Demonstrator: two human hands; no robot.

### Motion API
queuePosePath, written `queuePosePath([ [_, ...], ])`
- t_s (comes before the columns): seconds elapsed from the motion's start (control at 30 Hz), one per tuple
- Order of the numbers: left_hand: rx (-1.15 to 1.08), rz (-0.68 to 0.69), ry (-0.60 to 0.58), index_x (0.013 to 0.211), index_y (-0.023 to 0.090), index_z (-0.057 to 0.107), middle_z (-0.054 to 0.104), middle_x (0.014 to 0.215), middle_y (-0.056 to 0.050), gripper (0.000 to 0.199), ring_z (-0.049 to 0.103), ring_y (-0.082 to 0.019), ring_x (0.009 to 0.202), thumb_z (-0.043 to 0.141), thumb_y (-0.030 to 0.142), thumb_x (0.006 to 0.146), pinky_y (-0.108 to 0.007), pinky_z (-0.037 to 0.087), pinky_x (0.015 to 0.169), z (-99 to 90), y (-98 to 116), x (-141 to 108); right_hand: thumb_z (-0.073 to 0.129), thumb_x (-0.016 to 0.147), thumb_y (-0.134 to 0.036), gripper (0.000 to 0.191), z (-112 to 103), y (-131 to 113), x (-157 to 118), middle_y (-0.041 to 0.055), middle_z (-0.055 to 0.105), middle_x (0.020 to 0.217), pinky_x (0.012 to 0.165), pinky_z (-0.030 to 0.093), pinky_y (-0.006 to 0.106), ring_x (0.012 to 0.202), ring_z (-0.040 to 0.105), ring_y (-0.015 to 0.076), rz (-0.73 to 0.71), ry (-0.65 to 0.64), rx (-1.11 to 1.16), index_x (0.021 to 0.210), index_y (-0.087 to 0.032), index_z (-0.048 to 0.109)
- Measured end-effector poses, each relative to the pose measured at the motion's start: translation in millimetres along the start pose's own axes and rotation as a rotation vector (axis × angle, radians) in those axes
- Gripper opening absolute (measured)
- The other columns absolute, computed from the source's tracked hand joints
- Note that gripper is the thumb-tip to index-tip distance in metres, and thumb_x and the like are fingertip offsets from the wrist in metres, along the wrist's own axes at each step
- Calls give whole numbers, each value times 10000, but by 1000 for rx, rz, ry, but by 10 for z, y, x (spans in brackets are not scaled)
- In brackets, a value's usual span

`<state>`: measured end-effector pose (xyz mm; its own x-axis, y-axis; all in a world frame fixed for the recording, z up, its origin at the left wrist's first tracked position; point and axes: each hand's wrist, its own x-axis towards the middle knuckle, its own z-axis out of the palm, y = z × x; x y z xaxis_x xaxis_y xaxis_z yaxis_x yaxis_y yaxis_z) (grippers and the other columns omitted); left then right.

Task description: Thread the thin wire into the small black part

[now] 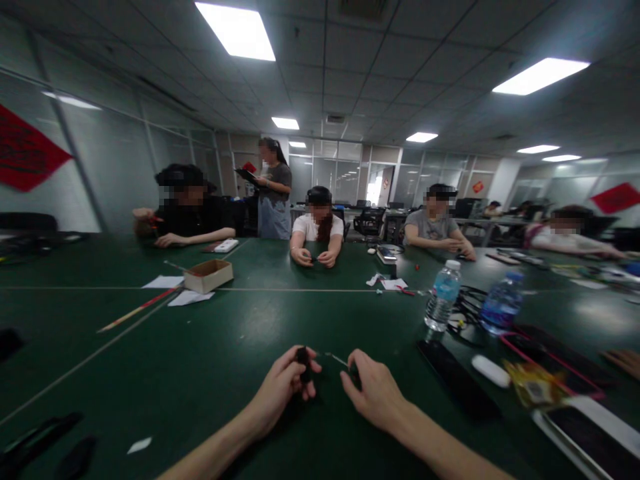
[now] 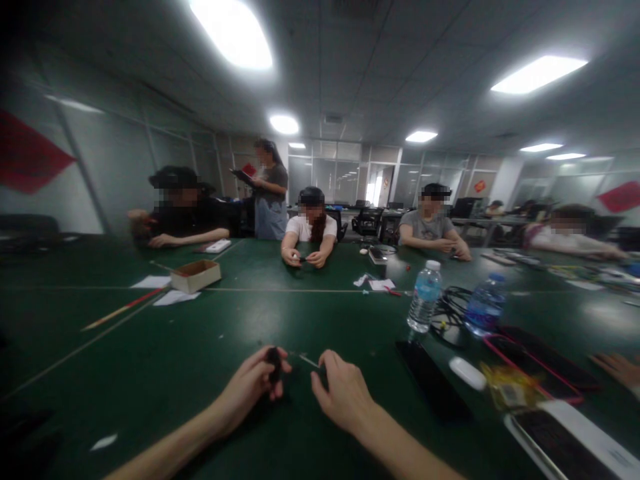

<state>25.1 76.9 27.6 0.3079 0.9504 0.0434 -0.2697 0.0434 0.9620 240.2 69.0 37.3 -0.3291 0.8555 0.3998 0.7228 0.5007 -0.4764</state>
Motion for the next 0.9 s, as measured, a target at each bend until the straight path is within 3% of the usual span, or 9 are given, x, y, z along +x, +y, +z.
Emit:
queuePosePath([
  [0.57, -5, 54, -40, 854, 153, 536, 552, 704, -15, 237, 530, -121, 606, 375, 106, 686, -230, 399, 534, -45, -49, 29, 455, 861, -249, 67, 15, -33, -22, 16, 515, 757, 516, 301, 239, 583, 449, 115, -76, -43, -87, 873, -188, 483],
  [0.77, -25, 66, -40, 868, 152, 532, 573, 788, -31, 303, 540, -119, 612, 394, 51, 619, -239, 408, 544, -74, -76, 43, 454, 862, -241, 63, 28, -18, -33, 10, 516, 782, 540, 321, 233, 606, 462, 112, -62, -69, -113, 895, -189, 468],
  [0.9, -71, 53, -25, 963, 149, 530, 582, 894, -66, 296, 583, -152, 700, 423, 87, 695, -274, 444, 607, -45, -36, 25, 443, 866, -231, 58, 31, -16, -32, 7, 512, 786, 556, 329, 232, 610, 465, 108, -68, -71, -133, 896, -184, 458],
])
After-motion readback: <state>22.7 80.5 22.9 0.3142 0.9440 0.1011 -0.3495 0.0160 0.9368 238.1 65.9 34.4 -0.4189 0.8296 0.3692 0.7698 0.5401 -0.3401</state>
